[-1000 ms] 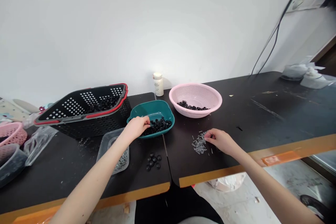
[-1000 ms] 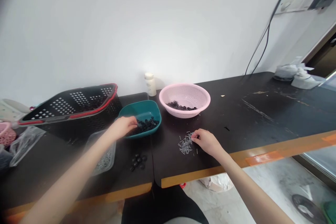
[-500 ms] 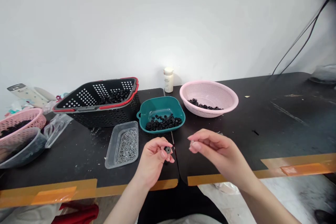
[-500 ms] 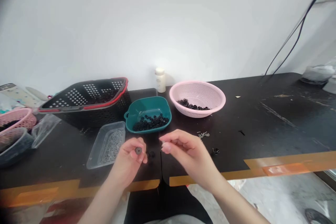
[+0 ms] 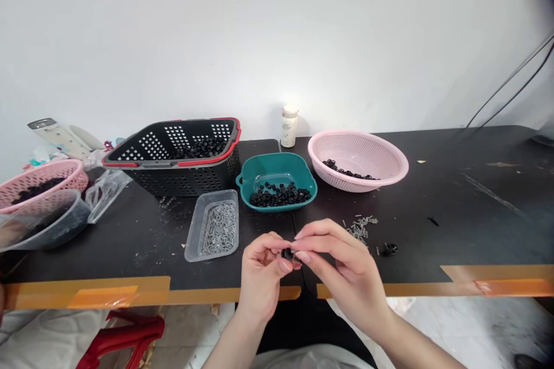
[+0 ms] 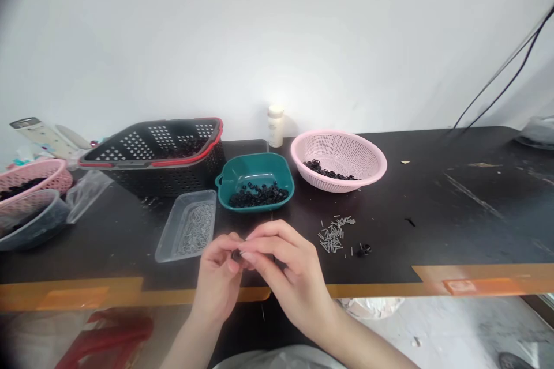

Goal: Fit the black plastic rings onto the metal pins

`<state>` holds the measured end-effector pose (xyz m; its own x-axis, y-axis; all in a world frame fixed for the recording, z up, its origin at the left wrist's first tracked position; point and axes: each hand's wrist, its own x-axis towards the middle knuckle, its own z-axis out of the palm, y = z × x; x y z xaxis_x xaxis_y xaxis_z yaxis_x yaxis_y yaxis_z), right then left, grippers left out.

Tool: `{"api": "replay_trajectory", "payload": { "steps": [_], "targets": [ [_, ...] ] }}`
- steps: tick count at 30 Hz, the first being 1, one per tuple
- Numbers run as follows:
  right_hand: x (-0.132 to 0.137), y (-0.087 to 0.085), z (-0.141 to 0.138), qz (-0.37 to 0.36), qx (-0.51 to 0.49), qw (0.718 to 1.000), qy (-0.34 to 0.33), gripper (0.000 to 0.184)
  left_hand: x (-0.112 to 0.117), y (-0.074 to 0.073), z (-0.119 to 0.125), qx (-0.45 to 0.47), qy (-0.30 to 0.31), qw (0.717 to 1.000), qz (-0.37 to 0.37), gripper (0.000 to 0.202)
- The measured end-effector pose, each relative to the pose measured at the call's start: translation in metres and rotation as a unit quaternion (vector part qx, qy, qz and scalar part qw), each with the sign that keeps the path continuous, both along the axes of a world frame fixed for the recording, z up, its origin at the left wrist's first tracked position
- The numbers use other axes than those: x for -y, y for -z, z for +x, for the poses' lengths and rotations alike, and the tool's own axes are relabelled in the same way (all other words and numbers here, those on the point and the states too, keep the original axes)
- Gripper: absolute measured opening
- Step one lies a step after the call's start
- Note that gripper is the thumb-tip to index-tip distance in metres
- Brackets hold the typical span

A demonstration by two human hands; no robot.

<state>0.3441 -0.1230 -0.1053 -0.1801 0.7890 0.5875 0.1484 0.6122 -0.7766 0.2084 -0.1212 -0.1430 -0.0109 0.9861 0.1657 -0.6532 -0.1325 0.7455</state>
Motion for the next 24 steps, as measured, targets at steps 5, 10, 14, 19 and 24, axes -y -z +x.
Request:
{"api": "replay_trajectory", "payload": {
  "steps": [5, 10, 14, 19, 24],
  "targets": [
    [-0.001, 0.004, -0.002, 0.007, 0.024, 1.000, 0.009, 0.013, 0.001, 0.003, 0.002, -0.012, -0.037, 0.999, -0.003, 0.022],
    [0.000, 0.007, -0.001, 0.008, 0.028, 1.000, 0.006, 0.012, 0.002, 0.008, 0.002, -0.030, -0.052, 0.998, -0.010, 0.023],
    [0.002, 0.007, 0.001, 0.008, 0.033, 0.999, 0.004, 0.012, 0.003, 0.012, 0.000, -0.047, -0.056, 0.997, -0.019, 0.026],
    [0.003, 0.010, 0.003, -0.006, 0.027, 1.000, -0.009, 0.013, 0.005, 0.016, 0.001, -0.058, -0.049, 0.996, -0.039, 0.026],
    [0.004, 0.012, 0.003, -0.014, 0.012, 1.000, 0.006, 0.012, 0.005, 0.019, 0.003, -0.036, -0.041, 0.998, -0.043, 0.029]
  ]
}}
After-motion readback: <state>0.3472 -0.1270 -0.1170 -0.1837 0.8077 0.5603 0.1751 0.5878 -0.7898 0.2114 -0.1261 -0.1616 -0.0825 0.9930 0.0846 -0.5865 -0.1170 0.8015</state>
